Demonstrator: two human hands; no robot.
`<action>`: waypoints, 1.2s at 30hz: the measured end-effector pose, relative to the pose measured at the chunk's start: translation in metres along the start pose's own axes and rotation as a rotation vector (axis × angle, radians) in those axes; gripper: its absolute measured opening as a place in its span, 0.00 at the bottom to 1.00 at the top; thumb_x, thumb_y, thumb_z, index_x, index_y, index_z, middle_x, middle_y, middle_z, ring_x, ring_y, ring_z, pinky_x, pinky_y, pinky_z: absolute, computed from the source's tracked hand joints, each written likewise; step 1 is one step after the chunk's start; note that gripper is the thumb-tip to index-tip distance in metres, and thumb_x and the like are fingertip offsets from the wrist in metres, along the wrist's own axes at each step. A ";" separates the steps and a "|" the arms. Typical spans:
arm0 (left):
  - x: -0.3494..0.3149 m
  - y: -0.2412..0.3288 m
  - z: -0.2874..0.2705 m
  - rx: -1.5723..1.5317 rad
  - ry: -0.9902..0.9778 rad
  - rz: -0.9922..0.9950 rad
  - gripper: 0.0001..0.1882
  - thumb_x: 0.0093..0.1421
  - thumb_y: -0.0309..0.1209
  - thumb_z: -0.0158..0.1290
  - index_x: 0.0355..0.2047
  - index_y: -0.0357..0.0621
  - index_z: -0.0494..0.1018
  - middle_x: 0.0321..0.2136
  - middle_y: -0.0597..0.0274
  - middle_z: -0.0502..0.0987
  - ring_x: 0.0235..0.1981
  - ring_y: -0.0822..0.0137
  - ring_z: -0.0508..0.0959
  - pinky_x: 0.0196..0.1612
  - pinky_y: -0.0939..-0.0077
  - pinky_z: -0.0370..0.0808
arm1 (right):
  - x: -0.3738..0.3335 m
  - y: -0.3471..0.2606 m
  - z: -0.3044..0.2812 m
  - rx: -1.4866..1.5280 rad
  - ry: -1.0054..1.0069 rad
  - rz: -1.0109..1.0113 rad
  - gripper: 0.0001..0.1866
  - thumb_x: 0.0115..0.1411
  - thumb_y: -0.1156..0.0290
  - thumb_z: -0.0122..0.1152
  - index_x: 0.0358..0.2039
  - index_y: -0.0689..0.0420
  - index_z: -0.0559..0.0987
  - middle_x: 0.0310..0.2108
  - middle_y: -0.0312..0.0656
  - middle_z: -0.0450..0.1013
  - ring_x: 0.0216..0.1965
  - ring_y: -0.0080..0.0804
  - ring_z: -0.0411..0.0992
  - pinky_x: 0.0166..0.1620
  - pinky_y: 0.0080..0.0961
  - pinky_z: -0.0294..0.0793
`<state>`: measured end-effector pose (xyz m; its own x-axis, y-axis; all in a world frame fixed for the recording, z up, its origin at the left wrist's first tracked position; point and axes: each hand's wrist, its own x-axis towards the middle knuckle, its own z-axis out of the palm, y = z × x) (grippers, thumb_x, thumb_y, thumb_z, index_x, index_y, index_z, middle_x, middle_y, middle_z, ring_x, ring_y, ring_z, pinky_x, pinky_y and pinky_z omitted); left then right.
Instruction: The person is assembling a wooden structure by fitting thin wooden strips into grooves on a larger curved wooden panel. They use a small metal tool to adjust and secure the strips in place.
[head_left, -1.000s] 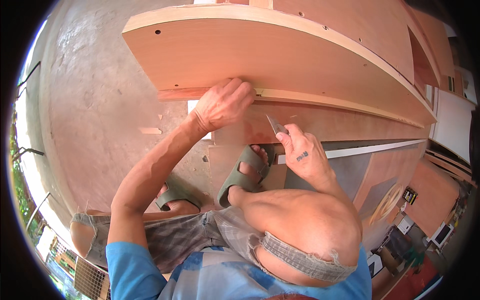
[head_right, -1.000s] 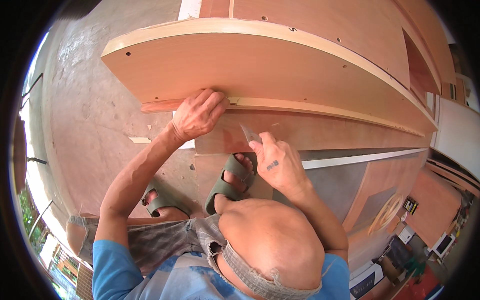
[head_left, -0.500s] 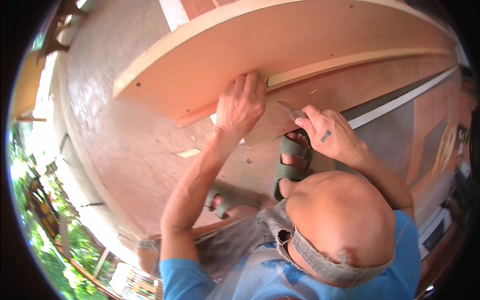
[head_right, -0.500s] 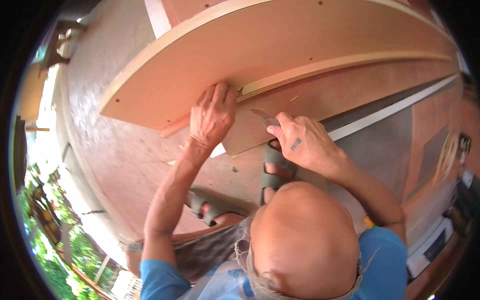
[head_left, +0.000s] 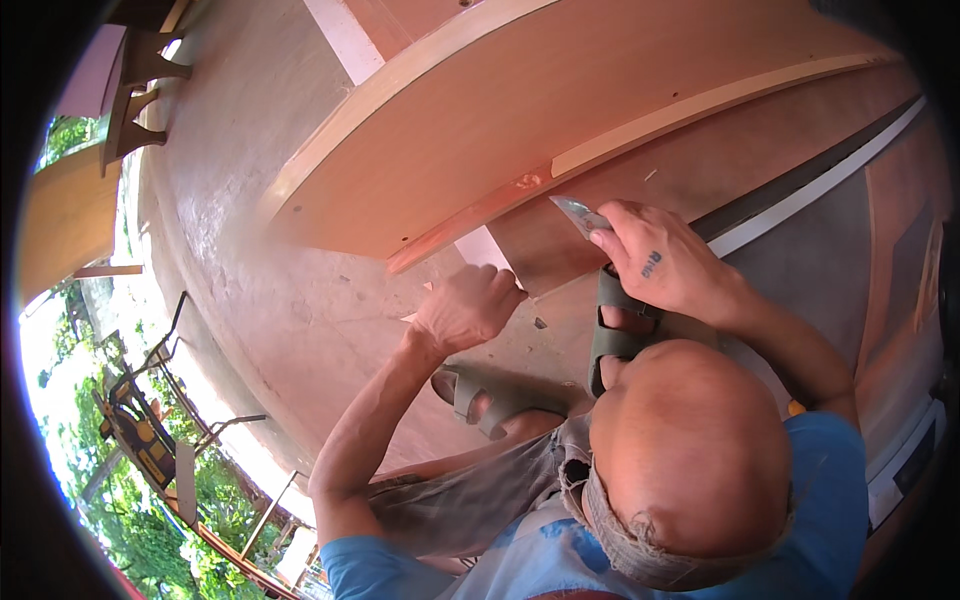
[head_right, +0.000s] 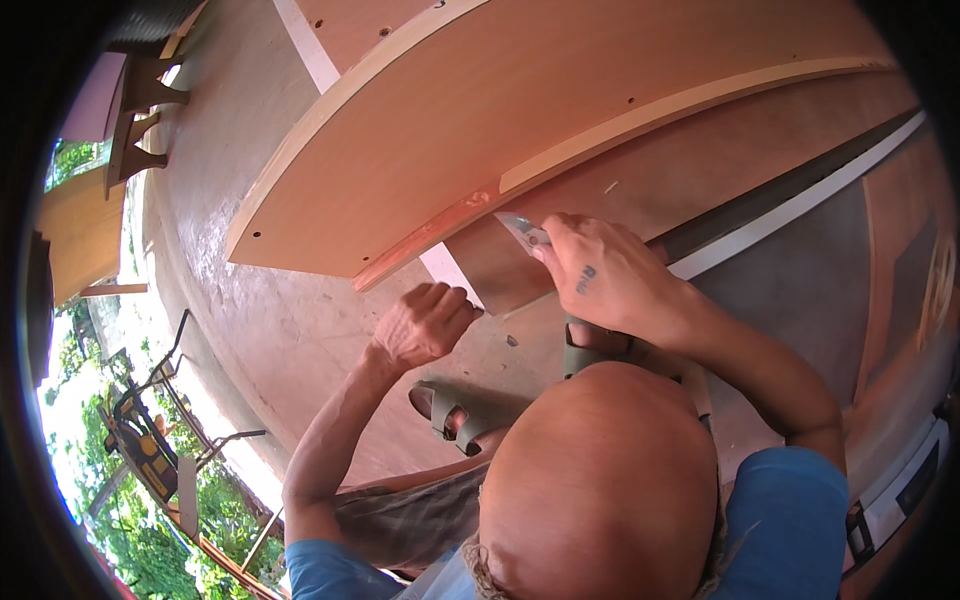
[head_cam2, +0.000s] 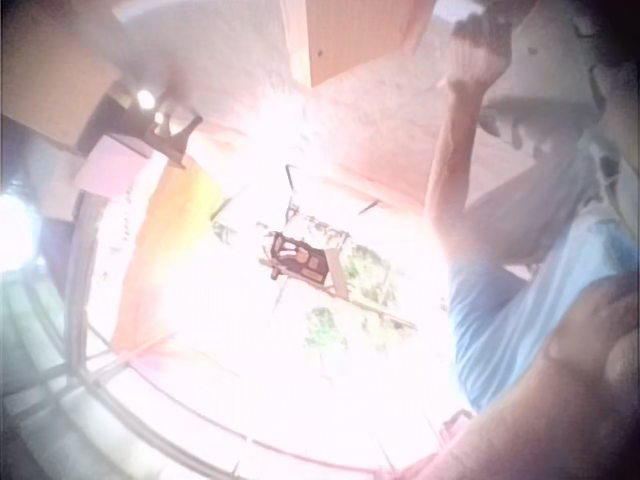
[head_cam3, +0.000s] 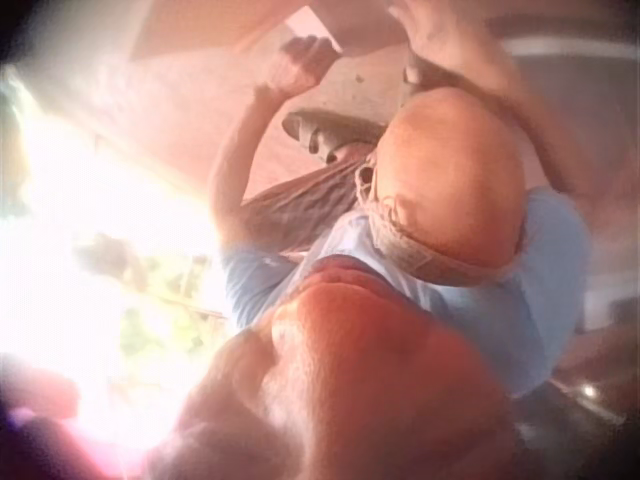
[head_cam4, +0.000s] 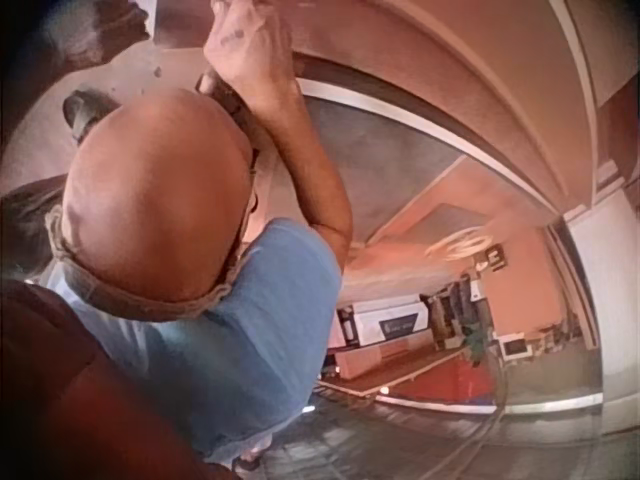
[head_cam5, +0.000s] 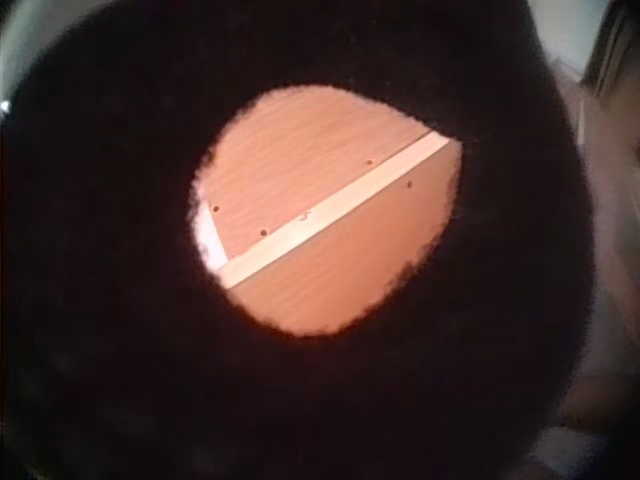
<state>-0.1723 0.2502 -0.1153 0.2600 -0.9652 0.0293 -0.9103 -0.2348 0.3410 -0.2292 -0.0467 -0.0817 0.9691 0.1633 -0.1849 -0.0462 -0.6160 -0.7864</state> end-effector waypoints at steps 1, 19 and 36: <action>-0.009 0.006 0.005 0.020 -0.069 -0.052 0.06 0.54 0.30 0.61 0.31 0.43 0.79 0.29 0.64 0.71 0.30 0.64 0.76 0.29 0.66 0.73 | 0.005 -0.003 0.003 0.018 -0.045 0.051 0.13 0.71 0.66 0.56 0.38 0.65 0.74 0.29 0.62 0.77 0.33 0.64 0.78 0.38 0.54 0.76; 0.088 0.018 0.007 -0.016 0.369 -0.449 0.12 0.55 0.24 0.61 0.41 0.38 0.76 0.57 0.46 0.76 0.55 0.48 0.74 0.57 0.46 0.70 | -0.029 0.005 -0.017 0.223 -0.047 0.331 0.13 0.73 0.63 0.55 0.42 0.62 0.76 0.32 0.59 0.79 0.37 0.64 0.78 0.39 0.50 0.75; -0.110 0.103 0.103 -0.076 -0.149 -0.098 0.11 0.57 0.34 0.54 0.36 0.43 0.79 0.44 0.59 0.76 0.49 0.61 0.74 0.55 0.61 0.72 | 0.026 -0.024 0.035 0.102 -0.820 0.351 0.21 0.66 0.57 0.67 0.51 0.60 0.80 0.37 0.58 0.82 0.41 0.57 0.81 0.46 0.46 0.78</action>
<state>-0.3281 0.3199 -0.1805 0.2901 -0.9460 -0.1449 -0.8544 -0.3242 0.4060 -0.2113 -0.0008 -0.0886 0.4192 0.5020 -0.7565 -0.3664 -0.6688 -0.6469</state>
